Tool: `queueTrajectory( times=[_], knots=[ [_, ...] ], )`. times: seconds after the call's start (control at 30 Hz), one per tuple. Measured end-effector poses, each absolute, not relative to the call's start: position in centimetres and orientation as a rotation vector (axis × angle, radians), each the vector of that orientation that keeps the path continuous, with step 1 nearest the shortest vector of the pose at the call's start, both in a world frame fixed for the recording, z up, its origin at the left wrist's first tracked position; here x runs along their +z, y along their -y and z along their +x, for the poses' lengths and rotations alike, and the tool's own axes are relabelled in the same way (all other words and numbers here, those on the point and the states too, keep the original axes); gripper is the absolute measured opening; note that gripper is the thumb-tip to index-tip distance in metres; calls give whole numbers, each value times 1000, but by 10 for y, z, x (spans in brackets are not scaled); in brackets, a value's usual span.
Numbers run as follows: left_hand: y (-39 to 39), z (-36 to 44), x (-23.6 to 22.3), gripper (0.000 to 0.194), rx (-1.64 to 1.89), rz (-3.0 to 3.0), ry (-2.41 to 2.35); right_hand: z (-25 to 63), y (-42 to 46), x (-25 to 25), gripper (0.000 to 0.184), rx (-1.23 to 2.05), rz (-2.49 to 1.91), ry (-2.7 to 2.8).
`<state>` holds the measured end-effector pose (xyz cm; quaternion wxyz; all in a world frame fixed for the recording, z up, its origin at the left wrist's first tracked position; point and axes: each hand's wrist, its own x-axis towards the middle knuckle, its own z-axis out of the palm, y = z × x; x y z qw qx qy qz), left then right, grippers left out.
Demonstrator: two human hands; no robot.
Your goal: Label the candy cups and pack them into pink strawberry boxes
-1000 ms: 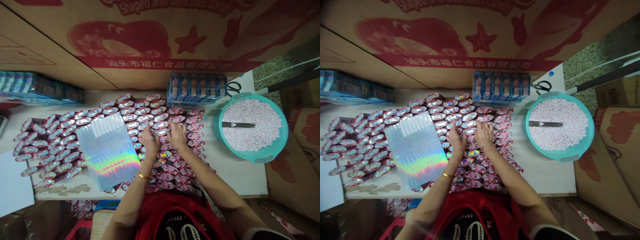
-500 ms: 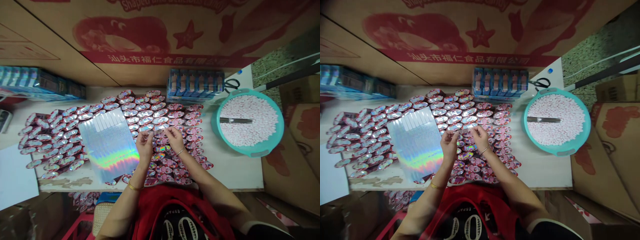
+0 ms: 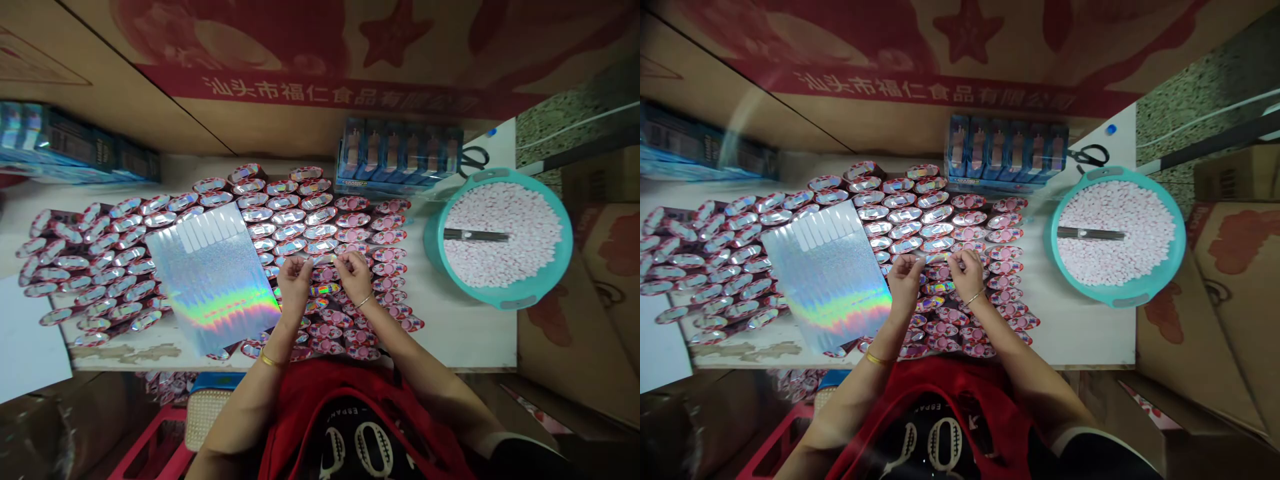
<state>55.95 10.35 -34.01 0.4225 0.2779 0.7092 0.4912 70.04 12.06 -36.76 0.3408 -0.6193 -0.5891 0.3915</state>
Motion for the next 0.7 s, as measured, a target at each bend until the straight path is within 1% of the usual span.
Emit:
queueTrajectory(
  times=[0.1,0.27,0.43,0.5,0.57,0.67,0.7],
  knots=[
    [-101,558,-348,19,1081,908,-1918,701,-121,-366,23,918,-1706,1679],
    [-100,558,-352,10,689,1311,-2252,703,-122,-362,17,765,-1839,1929],
    [-102,559,-355,6,515,1419,-2305,701,-123,-366,19,693,-1853,2054],
    [-103,561,-356,6,468,1439,-2300,699,-124,-368,17,680,-1865,2061],
    [-103,564,-356,12,467,1427,-2322,699,-124,-370,15,681,-1882,2020],
    [-105,551,-354,30,627,1372,-2344,702,-123,-370,29,679,-1864,1967],
    [-106,538,-352,32,703,1372,-2320,702,-122,-369,32,664,-1840,1968]
  ],
)
